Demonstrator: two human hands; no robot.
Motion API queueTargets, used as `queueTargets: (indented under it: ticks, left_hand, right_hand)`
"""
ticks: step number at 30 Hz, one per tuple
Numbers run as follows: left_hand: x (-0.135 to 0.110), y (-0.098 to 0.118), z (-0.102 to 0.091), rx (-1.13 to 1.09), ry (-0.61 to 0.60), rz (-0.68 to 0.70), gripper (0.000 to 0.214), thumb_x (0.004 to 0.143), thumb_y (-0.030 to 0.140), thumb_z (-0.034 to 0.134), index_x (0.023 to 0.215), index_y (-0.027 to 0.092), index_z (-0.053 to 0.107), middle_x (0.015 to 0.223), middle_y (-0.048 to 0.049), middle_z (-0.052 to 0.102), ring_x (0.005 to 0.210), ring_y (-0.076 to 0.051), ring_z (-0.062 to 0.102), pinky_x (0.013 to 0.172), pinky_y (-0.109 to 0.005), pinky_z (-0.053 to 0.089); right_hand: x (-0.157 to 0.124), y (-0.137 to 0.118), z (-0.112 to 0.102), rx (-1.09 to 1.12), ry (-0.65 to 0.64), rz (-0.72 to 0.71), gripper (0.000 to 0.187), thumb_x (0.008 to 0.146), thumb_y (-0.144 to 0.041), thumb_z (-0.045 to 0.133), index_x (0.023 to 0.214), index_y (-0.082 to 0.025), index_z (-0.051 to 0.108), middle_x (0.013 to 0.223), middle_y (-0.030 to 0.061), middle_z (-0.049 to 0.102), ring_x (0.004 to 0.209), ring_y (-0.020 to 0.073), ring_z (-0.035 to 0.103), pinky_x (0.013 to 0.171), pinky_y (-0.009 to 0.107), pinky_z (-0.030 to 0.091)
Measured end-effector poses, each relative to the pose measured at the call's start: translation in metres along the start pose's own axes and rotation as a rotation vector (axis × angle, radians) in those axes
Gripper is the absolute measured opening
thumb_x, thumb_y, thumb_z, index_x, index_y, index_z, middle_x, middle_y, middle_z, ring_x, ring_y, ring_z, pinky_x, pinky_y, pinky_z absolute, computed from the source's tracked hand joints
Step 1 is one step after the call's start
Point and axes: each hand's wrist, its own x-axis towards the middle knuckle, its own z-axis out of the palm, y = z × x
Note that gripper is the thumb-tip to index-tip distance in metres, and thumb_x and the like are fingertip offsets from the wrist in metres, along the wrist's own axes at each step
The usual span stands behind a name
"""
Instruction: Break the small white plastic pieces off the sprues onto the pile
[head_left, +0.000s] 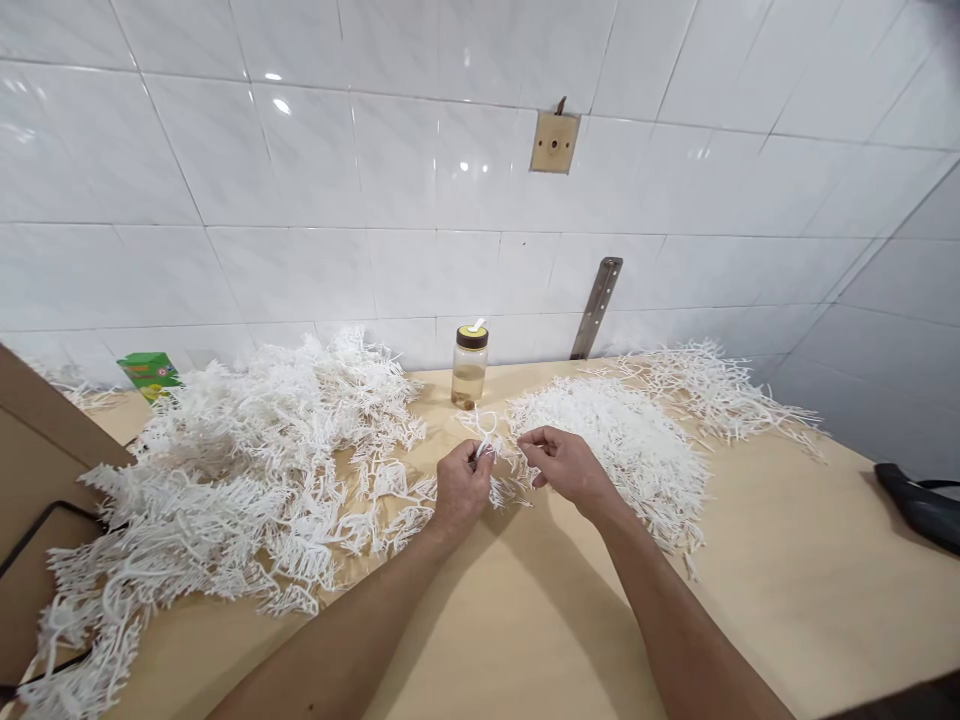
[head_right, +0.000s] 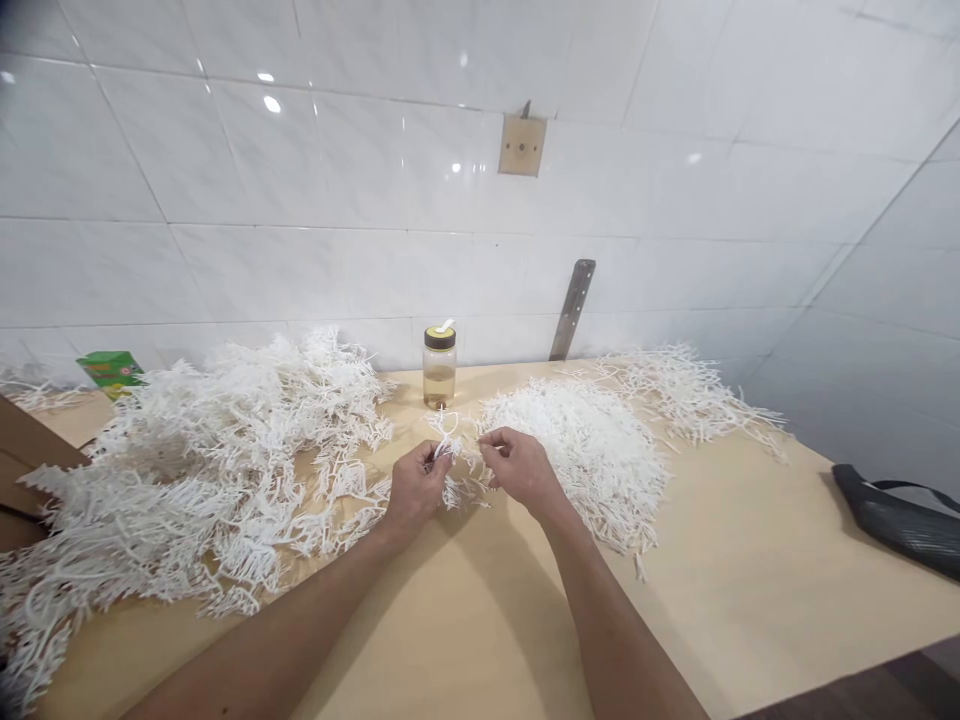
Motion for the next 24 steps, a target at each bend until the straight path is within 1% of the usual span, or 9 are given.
queueTargets:
  ticks: [2,4,7,12,15,17,20,24]
  left_hand:
    - [-0.001,0.0,0.0,0.052,0.007,0.054,0.019,0.083,0.028,0.053,0.066,0.019,0.056,0.059,0.003,0.05,0.058,-0.012,0.042,0.059,-0.025,0.031]
    - [-0.002,0.0,0.001,0.087,0.009,0.103,0.018,0.083,0.027,0.053,0.067,0.019,0.058,0.062,0.0015,0.054,0.06,-0.013,0.045,0.061,-0.025,0.032]
    - [-0.003,0.0,0.002,0.103,-0.001,0.141,0.017,0.081,0.025,0.054,0.066,0.019,0.058,0.064,-0.0003,0.056,0.061,-0.014,0.046,0.062,-0.026,0.033]
    - [-0.004,0.001,0.003,0.103,-0.028,0.125,0.023,0.082,0.031,0.056,0.063,0.019,0.058,0.061,0.0001,0.054,0.059,-0.014,0.044,0.06,-0.026,0.032]
    - [-0.004,0.002,0.003,0.058,-0.046,0.081,0.025,0.082,0.035,0.056,0.064,0.019,0.057,0.058,0.0023,0.049,0.057,-0.013,0.041,0.058,-0.025,0.031]
    - [-0.004,0.003,0.003,0.038,-0.056,0.063,0.027,0.083,0.038,0.055,0.063,0.019,0.056,0.056,0.0035,0.046,0.056,-0.012,0.039,0.056,-0.025,0.03]
    - [-0.003,0.002,0.003,0.053,-0.058,0.067,0.029,0.083,0.039,0.055,0.063,0.019,0.054,0.056,0.004,0.044,0.056,-0.012,0.038,0.057,-0.025,0.03]
    - [-0.002,0.003,0.001,0.075,-0.061,0.076,0.025,0.081,0.035,0.055,0.063,0.019,0.054,0.057,0.0033,0.048,0.057,-0.012,0.04,0.058,-0.025,0.03]
  right_hand:
    - [-0.001,-0.001,0.005,0.049,-0.023,0.011,0.032,0.083,-0.047,0.059,0.083,-0.015,0.065,0.067,-0.0006,0.059,0.046,0.0093,0.056,0.046,0.021,0.047]
    - [-0.001,0.0,0.011,0.07,-0.06,0.027,0.041,0.083,-0.056,0.057,0.078,-0.015,0.064,0.061,-0.0017,0.054,0.044,0.0095,0.054,0.044,0.021,0.046]
    - [0.0,0.004,0.017,0.066,-0.073,0.033,0.044,0.081,-0.059,0.059,0.075,-0.016,0.063,0.059,-0.0027,0.053,0.045,0.0098,0.054,0.044,0.021,0.046]
    - [0.002,0.007,0.019,0.058,-0.064,0.032,0.032,0.079,-0.047,0.062,0.073,-0.016,0.063,0.057,-0.0029,0.053,0.048,0.011,0.055,0.044,0.02,0.046]
    - [0.002,0.007,0.017,0.067,-0.074,0.019,0.027,0.08,-0.042,0.059,0.074,-0.016,0.063,0.06,-0.0026,0.054,0.049,0.0109,0.057,0.046,0.021,0.046]
    - [0.001,0.005,0.016,0.034,-0.082,-0.004,0.025,0.082,-0.04,0.055,0.077,-0.016,0.063,0.063,-0.0027,0.056,0.049,0.0108,0.057,0.047,0.022,0.045]
    - [-0.001,0.0,0.014,-0.109,-0.053,-0.074,0.022,0.085,-0.034,0.05,0.078,-0.017,0.062,0.066,-0.0023,0.058,0.05,0.0112,0.057,0.051,0.023,0.043]
    - [-0.005,-0.004,0.013,-0.363,0.015,-0.239,0.016,0.084,-0.022,0.048,0.075,-0.018,0.061,0.066,-0.0009,0.06,0.059,0.0129,0.054,0.057,0.024,0.038]
